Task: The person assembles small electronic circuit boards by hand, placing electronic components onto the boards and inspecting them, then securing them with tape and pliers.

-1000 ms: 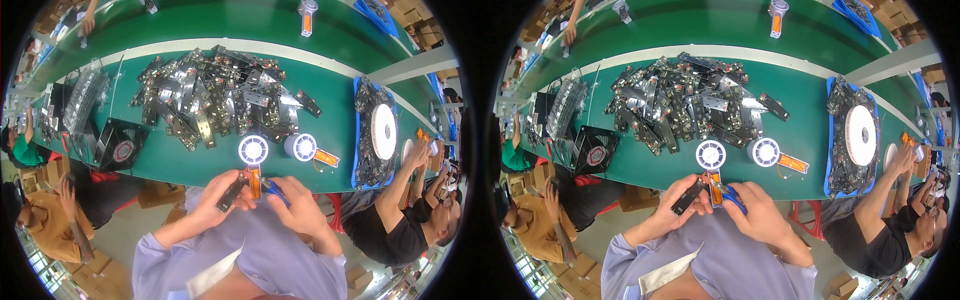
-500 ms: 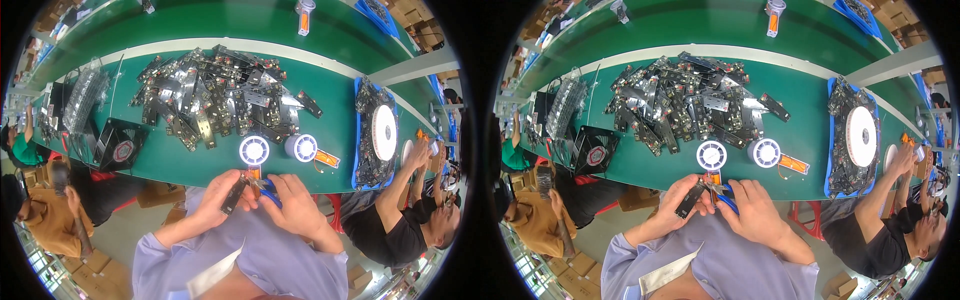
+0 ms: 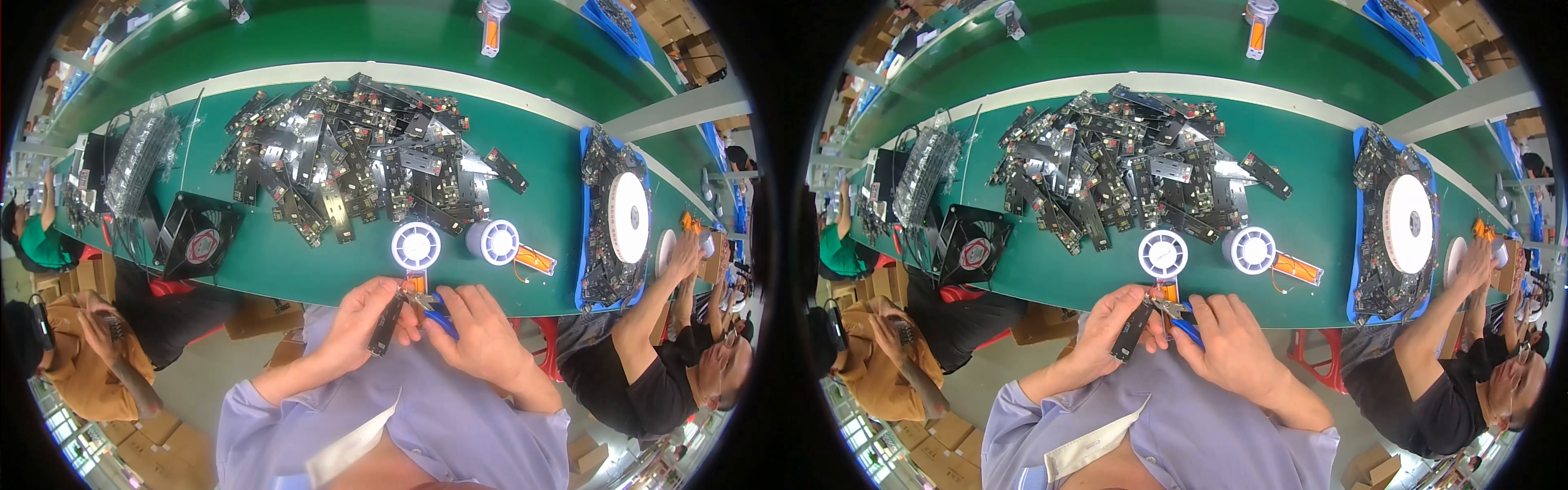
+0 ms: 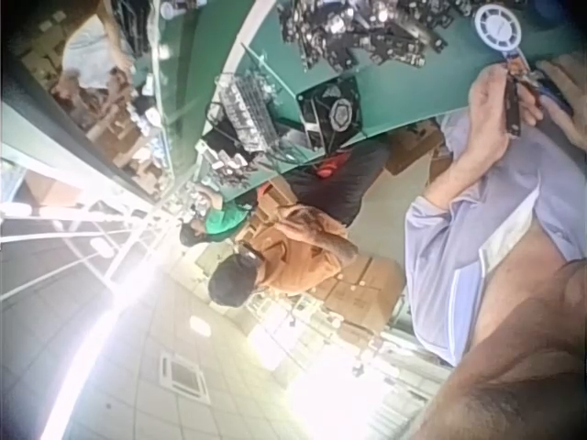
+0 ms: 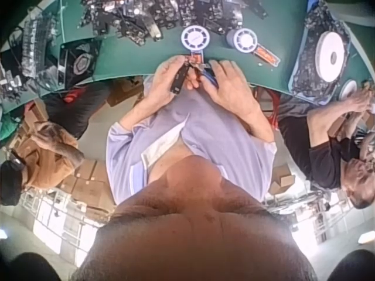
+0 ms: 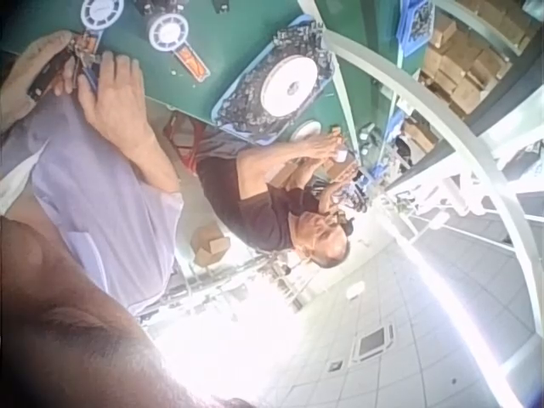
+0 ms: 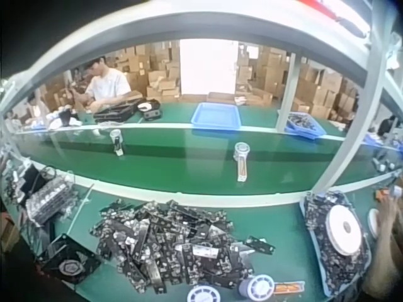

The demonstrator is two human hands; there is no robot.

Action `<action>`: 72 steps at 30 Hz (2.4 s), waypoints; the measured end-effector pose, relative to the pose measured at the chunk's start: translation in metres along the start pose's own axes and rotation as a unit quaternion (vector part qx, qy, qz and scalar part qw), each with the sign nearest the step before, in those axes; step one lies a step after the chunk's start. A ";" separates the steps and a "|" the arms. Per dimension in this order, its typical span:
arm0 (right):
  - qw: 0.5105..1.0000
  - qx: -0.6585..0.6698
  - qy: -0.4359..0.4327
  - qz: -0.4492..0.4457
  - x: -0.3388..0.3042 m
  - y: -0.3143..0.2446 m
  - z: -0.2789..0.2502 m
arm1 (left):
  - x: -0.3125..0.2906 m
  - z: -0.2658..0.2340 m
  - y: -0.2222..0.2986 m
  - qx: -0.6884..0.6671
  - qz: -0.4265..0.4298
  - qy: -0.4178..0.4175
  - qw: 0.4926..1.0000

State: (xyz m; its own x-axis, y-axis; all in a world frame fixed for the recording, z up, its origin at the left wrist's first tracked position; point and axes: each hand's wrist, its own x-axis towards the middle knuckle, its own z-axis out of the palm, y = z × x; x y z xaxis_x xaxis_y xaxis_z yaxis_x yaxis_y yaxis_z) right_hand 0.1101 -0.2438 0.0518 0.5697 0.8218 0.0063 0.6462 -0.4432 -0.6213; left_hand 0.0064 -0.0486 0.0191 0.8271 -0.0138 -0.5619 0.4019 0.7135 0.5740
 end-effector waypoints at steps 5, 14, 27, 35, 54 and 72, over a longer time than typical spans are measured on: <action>0.997 0.075 0.015 0.004 0.000 0.011 0.005 | 0.002 -0.003 0.000 -0.014 0.006 -0.014 1.000; 0.849 0.426 -0.174 0.260 0.007 0.030 -0.007 | 0.001 -0.001 0.002 -0.021 0.023 -0.001 1.000; 0.995 0.085 -0.018 0.040 0.003 -0.003 -0.002 | -0.001 -0.002 0.001 -0.057 -0.014 -0.003 0.998; 0.997 0.068 -0.001 0.035 0.004 -0.007 0.004 | 0.000 -0.002 -0.001 -0.052 0.016 -0.010 0.998; 0.970 0.204 -0.064 0.116 0.011 0.013 -0.001 | 0.005 -0.002 -0.003 -0.033 0.026 -0.025 0.999; 0.931 0.284 -0.229 0.004 0.203 -0.081 -0.056 | -0.029 -0.057 -0.008 -0.023 0.155 0.057 0.986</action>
State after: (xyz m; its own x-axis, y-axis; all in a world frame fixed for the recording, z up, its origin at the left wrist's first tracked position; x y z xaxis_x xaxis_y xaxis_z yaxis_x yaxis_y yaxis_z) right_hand 0.2018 -0.0616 0.1474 0.2129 0.9434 -0.2543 0.1958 -0.2962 -0.9348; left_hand -0.0427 -0.0139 -0.0027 0.8571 0.2865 -0.4280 0.1161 0.7022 0.7025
